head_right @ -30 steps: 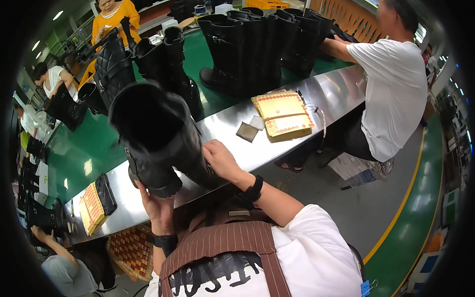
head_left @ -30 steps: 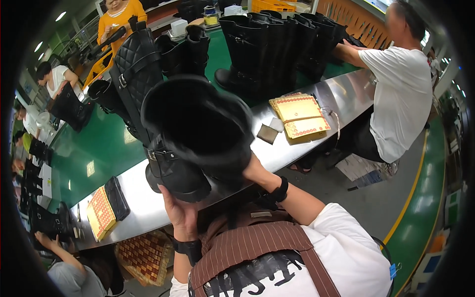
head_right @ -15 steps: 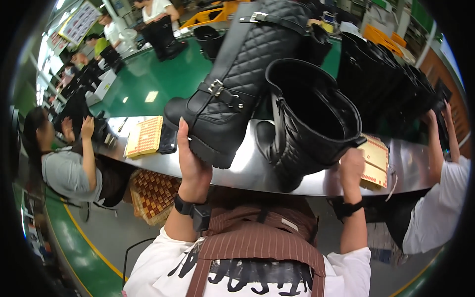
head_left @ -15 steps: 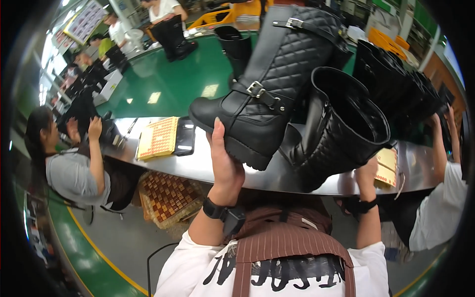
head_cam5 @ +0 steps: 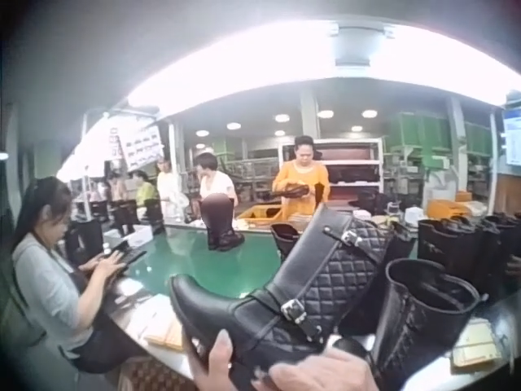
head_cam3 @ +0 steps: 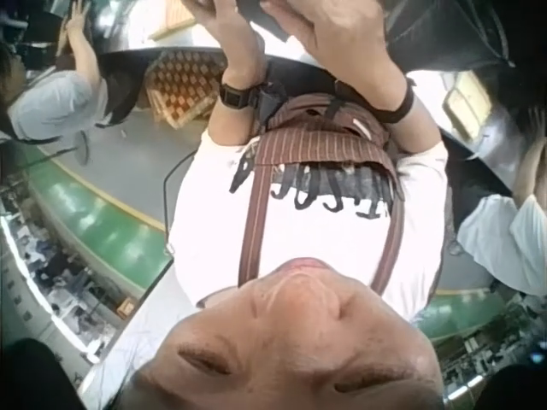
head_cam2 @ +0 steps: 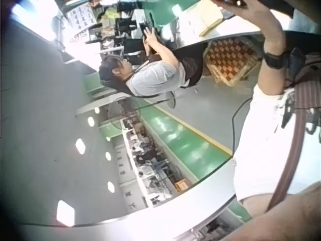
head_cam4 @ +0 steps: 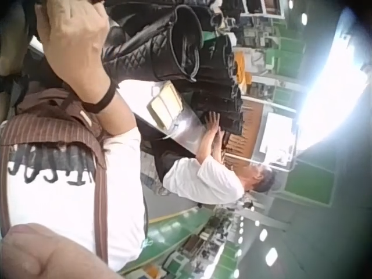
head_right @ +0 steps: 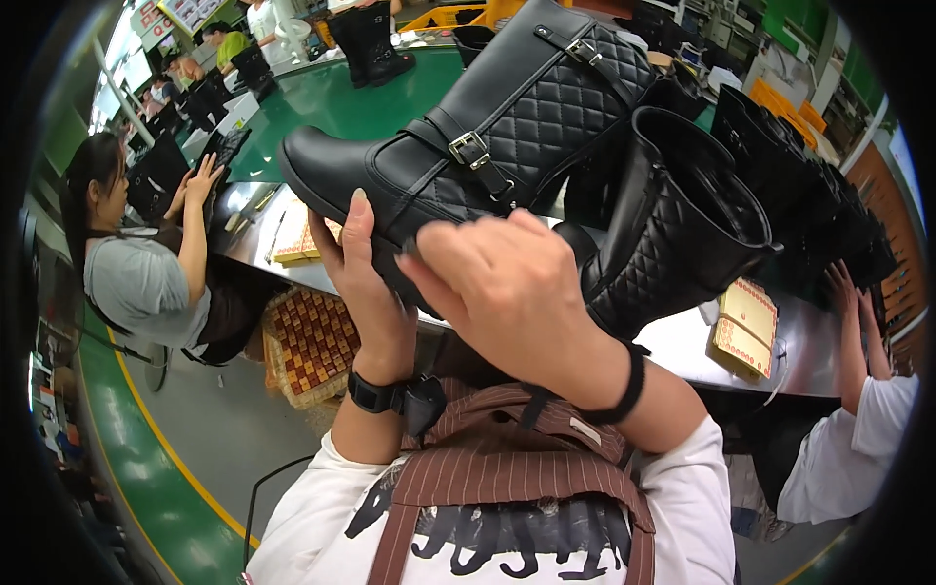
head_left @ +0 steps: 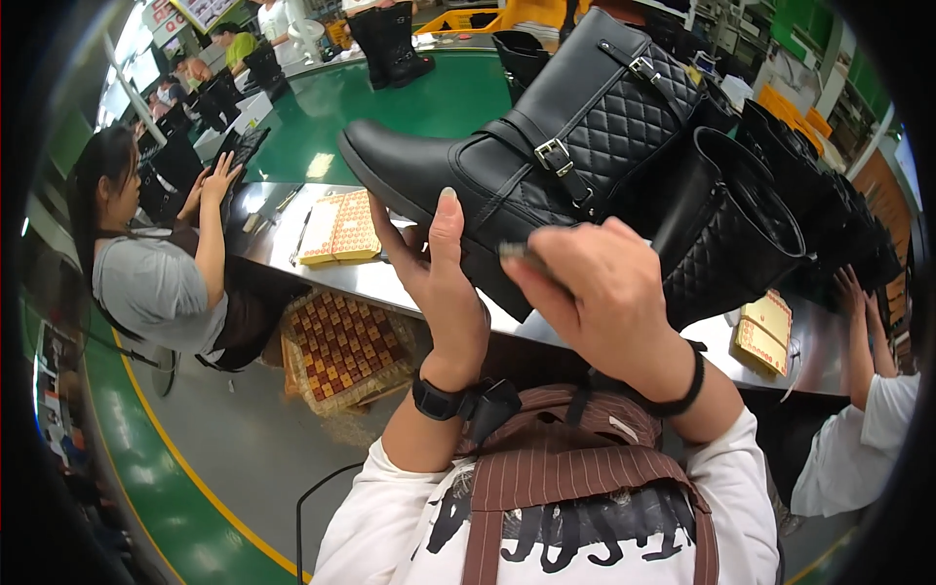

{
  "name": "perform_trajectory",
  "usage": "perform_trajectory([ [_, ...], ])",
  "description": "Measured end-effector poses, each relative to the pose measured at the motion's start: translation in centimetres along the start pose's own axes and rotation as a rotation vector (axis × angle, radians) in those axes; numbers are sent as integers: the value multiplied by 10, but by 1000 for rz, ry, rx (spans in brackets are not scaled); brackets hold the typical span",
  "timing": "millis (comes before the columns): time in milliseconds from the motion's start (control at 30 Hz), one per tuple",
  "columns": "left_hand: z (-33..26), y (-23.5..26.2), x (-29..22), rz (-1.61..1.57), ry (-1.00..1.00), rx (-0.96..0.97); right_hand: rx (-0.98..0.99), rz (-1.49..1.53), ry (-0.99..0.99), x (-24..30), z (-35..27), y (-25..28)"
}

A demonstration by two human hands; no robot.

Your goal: The recorder is inspecting and cleaning black boots on an assembly line.

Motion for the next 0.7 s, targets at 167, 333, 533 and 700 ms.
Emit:
perform_trajectory([
  [167,2,6,-12,127,-136,-11,212,-110,-30,3,-4,2],
  [333,2,15,-6,142,-1,-55,65,37,19,3,10,-6],
  [533,6,22,-3,37,-2,-77,-109,39,-136,-7,17,12],
  [700,7,28,-3,-30,-18,-65,254,63,-147,-6,26,-15],
])
Point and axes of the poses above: each hand's wrist, its own z-axis towards the middle knuckle, its own y-axis out of the back of the hand, x = y × z, the point moved 5 cm from there along z, towards the middle knuckle, and after that the axes turned 10 degrees about x, right-handed, at the moved point
